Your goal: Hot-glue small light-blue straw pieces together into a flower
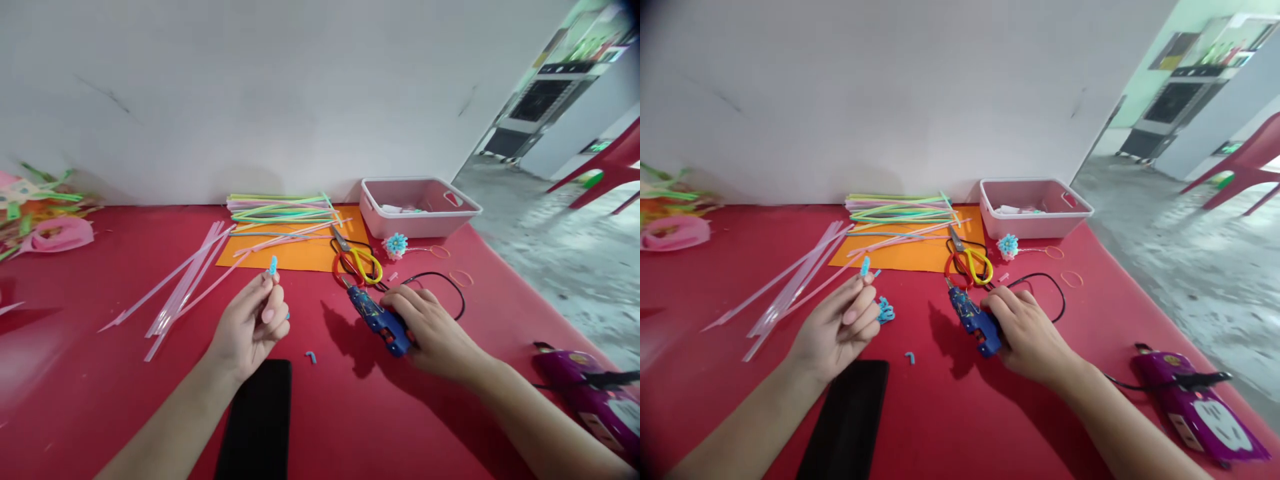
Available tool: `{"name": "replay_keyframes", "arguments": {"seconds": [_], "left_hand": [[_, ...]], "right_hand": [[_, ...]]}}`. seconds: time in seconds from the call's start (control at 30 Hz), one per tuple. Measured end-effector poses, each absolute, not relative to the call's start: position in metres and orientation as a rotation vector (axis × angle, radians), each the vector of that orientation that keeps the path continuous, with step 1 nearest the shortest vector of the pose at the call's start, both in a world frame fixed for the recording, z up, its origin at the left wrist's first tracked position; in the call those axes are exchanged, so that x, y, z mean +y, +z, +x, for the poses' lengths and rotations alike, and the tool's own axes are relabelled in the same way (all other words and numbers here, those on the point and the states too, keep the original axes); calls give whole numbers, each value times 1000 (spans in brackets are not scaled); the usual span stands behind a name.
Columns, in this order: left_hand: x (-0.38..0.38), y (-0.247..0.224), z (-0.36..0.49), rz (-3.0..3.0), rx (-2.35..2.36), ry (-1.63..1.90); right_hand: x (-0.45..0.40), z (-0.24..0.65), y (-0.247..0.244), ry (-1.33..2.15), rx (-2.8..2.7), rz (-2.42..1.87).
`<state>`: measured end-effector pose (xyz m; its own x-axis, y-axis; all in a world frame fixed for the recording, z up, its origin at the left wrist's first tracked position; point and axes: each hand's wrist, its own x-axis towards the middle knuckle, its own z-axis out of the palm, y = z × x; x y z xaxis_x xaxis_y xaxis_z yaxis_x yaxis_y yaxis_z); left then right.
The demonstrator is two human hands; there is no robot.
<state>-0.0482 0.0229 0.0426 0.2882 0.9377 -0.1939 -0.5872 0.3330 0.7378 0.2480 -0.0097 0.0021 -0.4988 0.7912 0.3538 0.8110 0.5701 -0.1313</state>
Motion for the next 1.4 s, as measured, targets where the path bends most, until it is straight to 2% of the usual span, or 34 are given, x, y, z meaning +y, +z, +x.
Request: {"name": "replay_keyframes", "arguments": {"seconds": [0.27,0.4,0.53,0.67,0.9,1.03,1.4], "left_hand": [[9,35,-54,787,939,1022],[6,33,-46,819,946,1030],[5,36,-34,780,911,1084],[6,36,-27,787,898,1166],[3,28,-21,755,964,1214],[-7,24,-18,708,929,1393],[-36,15,-10,985,1011,1169]], "right_hand": [[-24,274,5,-21,-2685,-1476],[-34,259,22,-80,-2535,-1491],[-36,195,32,326,-2517,-1337],[-25,137,24,581,-2593,-1431],[-14,124,6,572,-2665,-1409],[-24,133,5,526,-2678,-1400],[-42,173,17,536,-1765,-1246]]}}
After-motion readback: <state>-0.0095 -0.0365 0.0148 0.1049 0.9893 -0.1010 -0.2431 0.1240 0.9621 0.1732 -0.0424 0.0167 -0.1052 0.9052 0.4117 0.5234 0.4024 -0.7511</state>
